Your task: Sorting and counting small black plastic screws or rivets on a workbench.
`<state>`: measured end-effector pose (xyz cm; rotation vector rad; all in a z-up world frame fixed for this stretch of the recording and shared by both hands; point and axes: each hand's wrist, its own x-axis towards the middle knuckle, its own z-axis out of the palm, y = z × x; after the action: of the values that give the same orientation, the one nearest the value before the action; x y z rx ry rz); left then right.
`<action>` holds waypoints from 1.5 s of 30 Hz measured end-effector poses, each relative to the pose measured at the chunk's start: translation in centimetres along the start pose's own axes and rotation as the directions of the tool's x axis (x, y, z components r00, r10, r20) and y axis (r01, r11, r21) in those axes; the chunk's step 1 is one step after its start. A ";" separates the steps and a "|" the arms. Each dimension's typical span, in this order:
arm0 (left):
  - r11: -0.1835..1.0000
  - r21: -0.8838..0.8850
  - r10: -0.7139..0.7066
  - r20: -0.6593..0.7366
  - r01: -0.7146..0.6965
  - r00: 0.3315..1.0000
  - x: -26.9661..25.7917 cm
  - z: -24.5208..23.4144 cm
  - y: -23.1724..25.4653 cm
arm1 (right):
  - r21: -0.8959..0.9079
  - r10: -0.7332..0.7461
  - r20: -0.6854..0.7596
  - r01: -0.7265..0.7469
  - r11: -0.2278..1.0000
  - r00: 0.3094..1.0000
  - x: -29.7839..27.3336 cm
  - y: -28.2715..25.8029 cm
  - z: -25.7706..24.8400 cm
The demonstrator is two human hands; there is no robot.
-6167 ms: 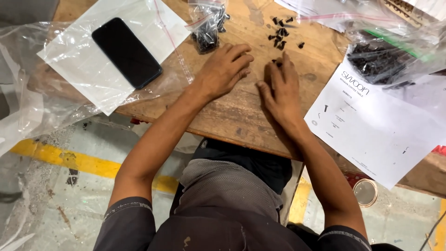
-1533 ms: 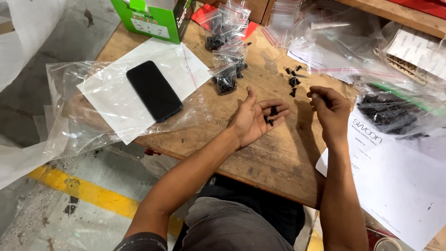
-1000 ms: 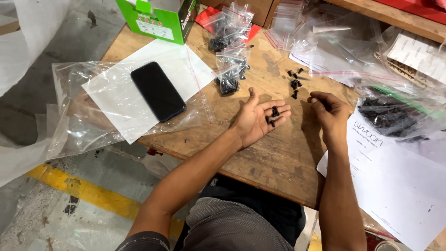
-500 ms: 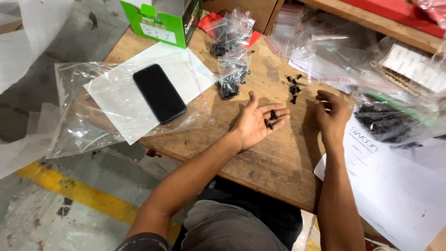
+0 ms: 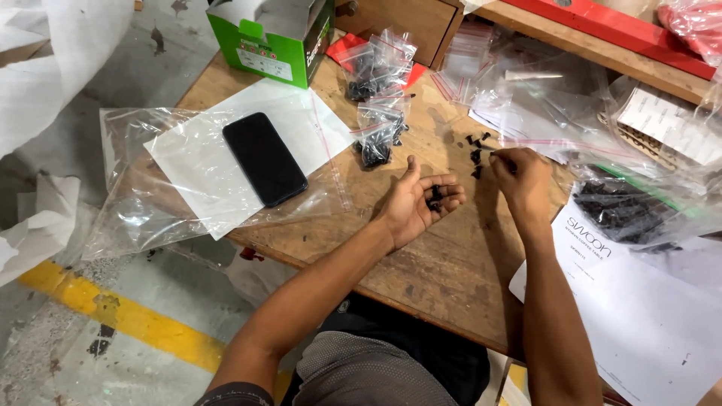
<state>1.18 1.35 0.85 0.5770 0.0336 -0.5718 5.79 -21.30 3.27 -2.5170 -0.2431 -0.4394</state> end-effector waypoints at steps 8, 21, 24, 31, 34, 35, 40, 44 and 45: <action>0.995 0.047 -0.091 0.017 0.090 0.996 0.5 -1.1 -1.0 | 0.305 -0.018 0.095 -0.012 0.952 0.995 -2.5 -3.0 -1.0; 0.974 0.076 -0.217 0.021 0.215 0.976 0.5 -1.6 -0.3 | 0.258 0.162 -0.285 -0.087 0.962 0.945 -4.2 -4.6 -1.7; 0.965 0.153 -0.224 0.047 0.214 0.974 3.1 -3.7 -1.6 | 0.330 0.237 -0.236 -0.151 0.932 0.942 -5.1 -1.3 1.1; 0.898 0.440 0.018 -0.067 0.013 0.998 11.1 -1.7 -3.9 | 0.370 0.293 -0.185 -0.209 0.905 0.938 -5.1 -0.7 0.9; 0.800 0.564 0.204 0.062 -0.203 0.977 14.3 -4.0 -7.0 | 0.338 0.176 -0.240 -0.088 0.937 0.955 -4.7 2.1 2.1; 0.801 0.564 0.205 0.060 -0.203 0.977 14.6 -4.0 -7.6 | 0.339 0.176 -0.238 -0.088 0.937 0.955 -4.7 2.4 2.1; 0.693 0.668 0.206 0.176 -0.271 0.962 12.6 -5.0 -8.2 | 0.311 0.186 -0.180 -0.124 0.942 0.966 -4.5 1.4 1.8; 0.771 0.598 0.169 0.141 -0.220 0.975 11.7 -3.4 -7.6 | 0.342 0.188 -0.175 -0.119 0.932 0.966 -4.6 0.9 1.1; 0.769 0.600 0.178 0.133 -0.223 0.975 11.3 -2.9 -7.4 | 0.368 0.188 -0.162 -0.117 0.922 0.969 -4.6 0.9 1.0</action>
<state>7.19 -7.89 -7.47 1.1842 -0.2912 -0.3819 2.03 -21.79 0.40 -2.1026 -0.0422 -0.5226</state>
